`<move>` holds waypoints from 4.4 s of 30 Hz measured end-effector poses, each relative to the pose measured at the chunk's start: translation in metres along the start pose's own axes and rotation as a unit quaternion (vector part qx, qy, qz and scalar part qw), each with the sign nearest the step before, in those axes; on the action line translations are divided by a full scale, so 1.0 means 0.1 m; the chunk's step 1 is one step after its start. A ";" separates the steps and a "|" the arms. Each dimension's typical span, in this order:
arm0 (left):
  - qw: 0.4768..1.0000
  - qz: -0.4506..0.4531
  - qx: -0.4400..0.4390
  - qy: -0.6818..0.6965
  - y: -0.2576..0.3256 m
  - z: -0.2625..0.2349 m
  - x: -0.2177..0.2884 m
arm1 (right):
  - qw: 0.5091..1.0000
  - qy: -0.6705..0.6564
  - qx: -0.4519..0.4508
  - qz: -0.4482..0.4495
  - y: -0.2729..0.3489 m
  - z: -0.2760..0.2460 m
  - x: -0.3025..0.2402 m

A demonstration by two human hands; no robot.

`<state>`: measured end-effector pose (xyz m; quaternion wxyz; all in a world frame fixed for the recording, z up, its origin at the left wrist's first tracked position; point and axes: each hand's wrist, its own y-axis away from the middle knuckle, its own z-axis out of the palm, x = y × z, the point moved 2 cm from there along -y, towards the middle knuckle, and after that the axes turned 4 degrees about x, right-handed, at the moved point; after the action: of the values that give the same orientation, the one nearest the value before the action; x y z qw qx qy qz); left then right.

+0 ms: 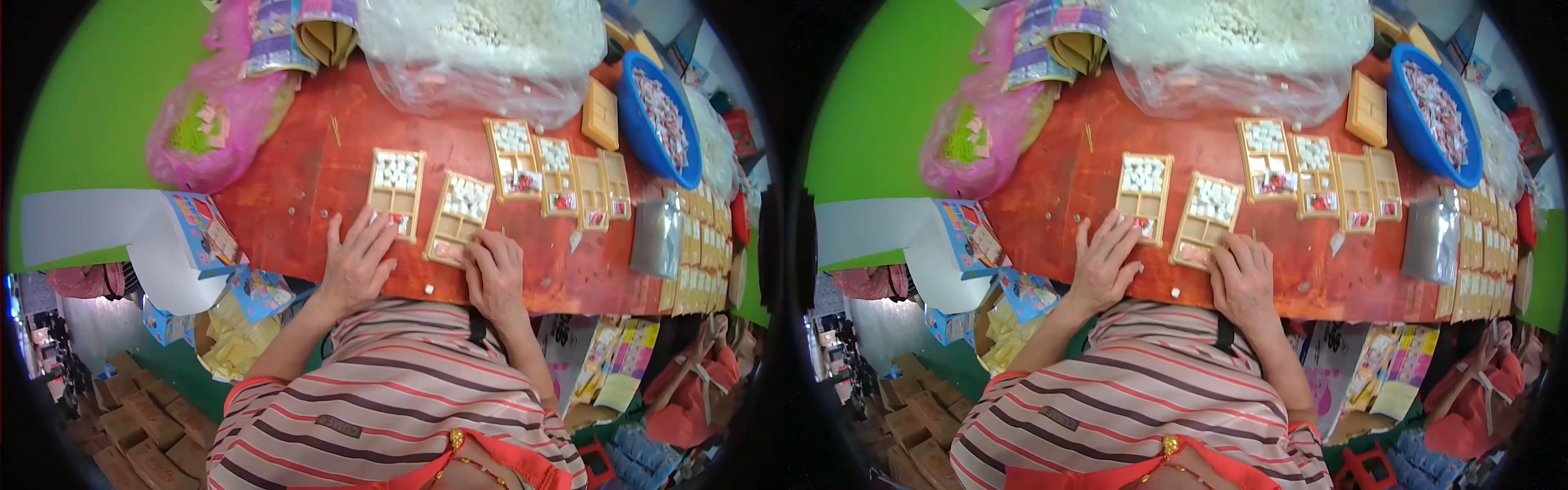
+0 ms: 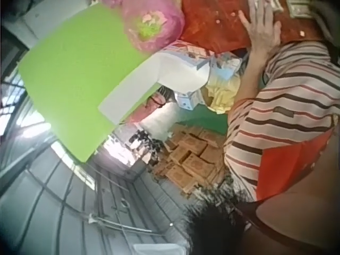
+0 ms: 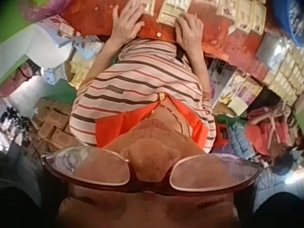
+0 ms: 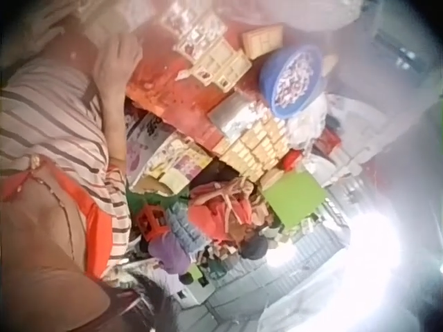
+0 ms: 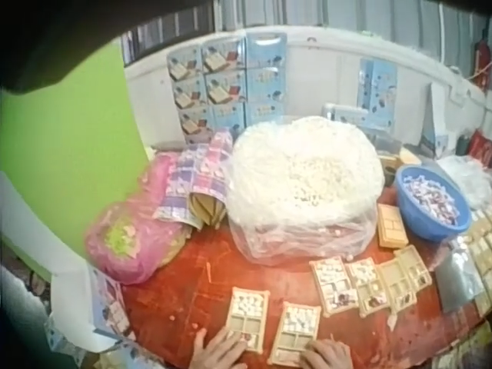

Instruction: Manually packaging small toy components into plastic trays and adding paper strips.

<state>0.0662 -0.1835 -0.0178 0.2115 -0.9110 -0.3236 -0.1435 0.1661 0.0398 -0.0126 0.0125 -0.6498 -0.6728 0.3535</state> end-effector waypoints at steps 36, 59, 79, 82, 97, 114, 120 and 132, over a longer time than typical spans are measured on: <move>0.972 -0.054 0.223 0.058 -0.87 -0.20 -0.49 | 0.851 0.148 0.425 0.272 0.47 -2.88 1.90; 0.946 -0.204 0.207 0.145 -0.37 -0.21 -0.39 | 0.860 0.207 -0.166 0.436 -1.71 -1.99 4.17; 0.888 -0.049 -0.015 0.458 -1.24 0.04 0.98 | 0.781 -0.134 0.456 0.404 -1.26 -2.46 4.39; 0.856 -0.036 -0.097 0.506 -1.42 0.24 1.23 | 0.764 -0.288 0.467 0.339 -1.17 -2.33 4.07; 0.507 -0.267 -0.022 0.819 -1.61 1.28 1.71 | 0.940 -0.066 0.248 0.226 -0.18 -0.54 0.76; 0.463 -0.229 -0.105 0.850 -1.24 2.18 0.57 | 0.950 0.128 0.242 0.152 -0.31 -0.42 0.17; 0.633 -0.270 -0.125 0.714 -1.19 1.46 0.93 | 0.968 0.044 0.217 0.120 -0.31 -0.34 0.00; 0.375 -0.382 0.005 0.844 -1.11 1.15 0.98 | 0.904 -0.275 0.268 0.189 -0.12 -0.18 0.16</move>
<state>0.0815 0.0011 -0.0464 0.3021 -0.0957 -0.2918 -0.9024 0.1625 0.0631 0.0000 -0.0662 -0.6135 -0.3941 0.6811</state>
